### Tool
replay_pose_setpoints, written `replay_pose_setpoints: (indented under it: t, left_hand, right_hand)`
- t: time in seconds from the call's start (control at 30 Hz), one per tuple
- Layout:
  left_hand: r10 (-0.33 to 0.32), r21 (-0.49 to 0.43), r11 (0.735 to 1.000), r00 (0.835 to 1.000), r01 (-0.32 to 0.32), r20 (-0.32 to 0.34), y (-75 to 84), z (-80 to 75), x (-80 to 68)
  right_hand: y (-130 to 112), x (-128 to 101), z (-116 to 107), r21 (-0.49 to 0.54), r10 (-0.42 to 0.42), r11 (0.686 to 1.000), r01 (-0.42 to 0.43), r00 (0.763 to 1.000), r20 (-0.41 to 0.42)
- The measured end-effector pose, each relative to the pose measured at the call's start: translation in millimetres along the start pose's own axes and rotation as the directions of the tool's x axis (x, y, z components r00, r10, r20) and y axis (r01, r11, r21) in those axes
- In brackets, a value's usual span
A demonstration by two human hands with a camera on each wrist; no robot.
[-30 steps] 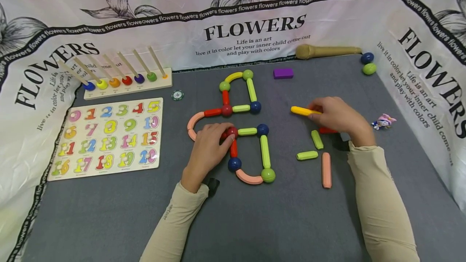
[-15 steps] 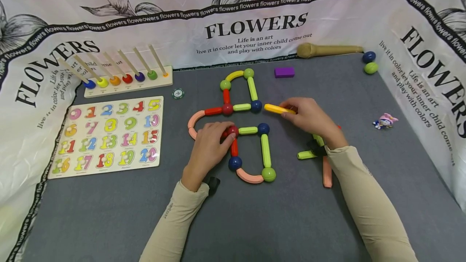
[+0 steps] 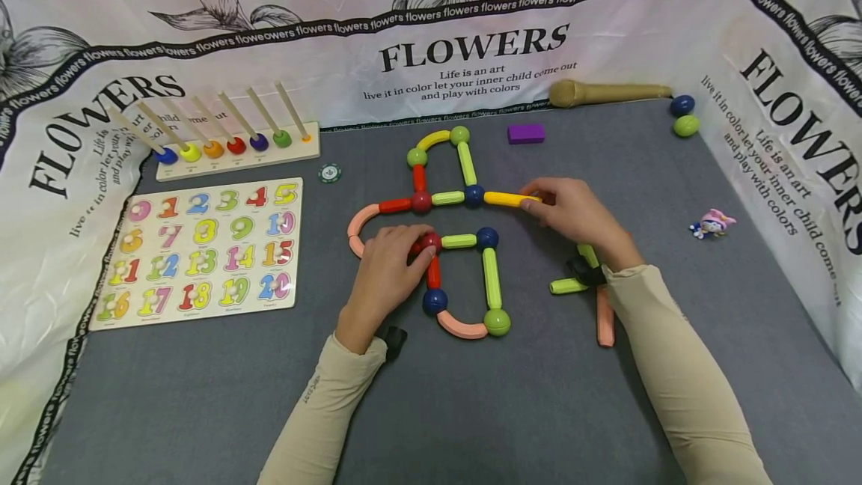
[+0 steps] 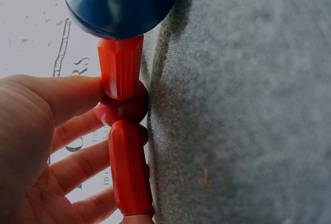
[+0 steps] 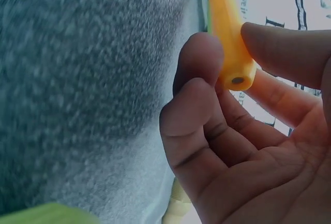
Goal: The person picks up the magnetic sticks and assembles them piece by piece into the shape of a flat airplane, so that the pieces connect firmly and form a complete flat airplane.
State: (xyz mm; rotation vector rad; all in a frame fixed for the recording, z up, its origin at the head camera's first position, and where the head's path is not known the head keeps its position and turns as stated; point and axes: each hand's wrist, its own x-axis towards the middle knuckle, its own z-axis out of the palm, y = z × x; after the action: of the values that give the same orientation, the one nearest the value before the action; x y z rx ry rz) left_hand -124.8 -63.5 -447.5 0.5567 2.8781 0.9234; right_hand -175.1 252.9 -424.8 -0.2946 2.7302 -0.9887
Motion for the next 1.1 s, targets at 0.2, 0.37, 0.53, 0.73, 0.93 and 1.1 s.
replay_pose_setpoints:
  t: [0.2, 0.37, 0.53, 0.73, 0.93, 1.1]
  left_hand:
    - [0.007, -0.003, 1.0, 1.0, -0.007, -0.009, -1.0, -1.8, -0.3]
    - [0.006, -0.004, 1.0, 1.0, -0.006, -0.013, -2.5, -3.3, 0.3]
    - [0.002, 0.004, 1.0, 1.0, -0.002, -0.017, -3.0, -5.4, 0.3]
    - [0.015, 0.006, 1.0, 1.0, -0.015, -0.019, -2.9, -3.2, 0.1]
    - [0.021, -0.004, 1.0, 1.0, -0.021, -0.015, -2.3, 0.0, -0.6]
    - [0.009, -0.015, 1.0, 1.0, -0.009, -0.013, -0.8, 1.0, -1.0]
  right_hand:
    - [1.6, 0.3, -3.9, 0.068, 0.045, 0.997, -0.043, 0.999, -0.021]
    - [0.1, 2.2, -6.1, 0.11, 0.091, 0.99, -0.086, 0.995, -0.037]
    - [-1.5, 1.9, -9.8, 0.13, 0.103, 0.987, -0.098, 0.994, -0.029]
    - [4.0, -15.8, -26.9, 0.09, 0.105, 0.991, -0.101, 0.993, -0.052]
    - [12.0, -53.3, -46.3, 0.033, 0.106, 0.994, -0.104, 0.991, -0.086]
    - [23.7, -87.1, -49.6, -0.059, 0.067, 0.996, -0.068, 0.998, -0.02]
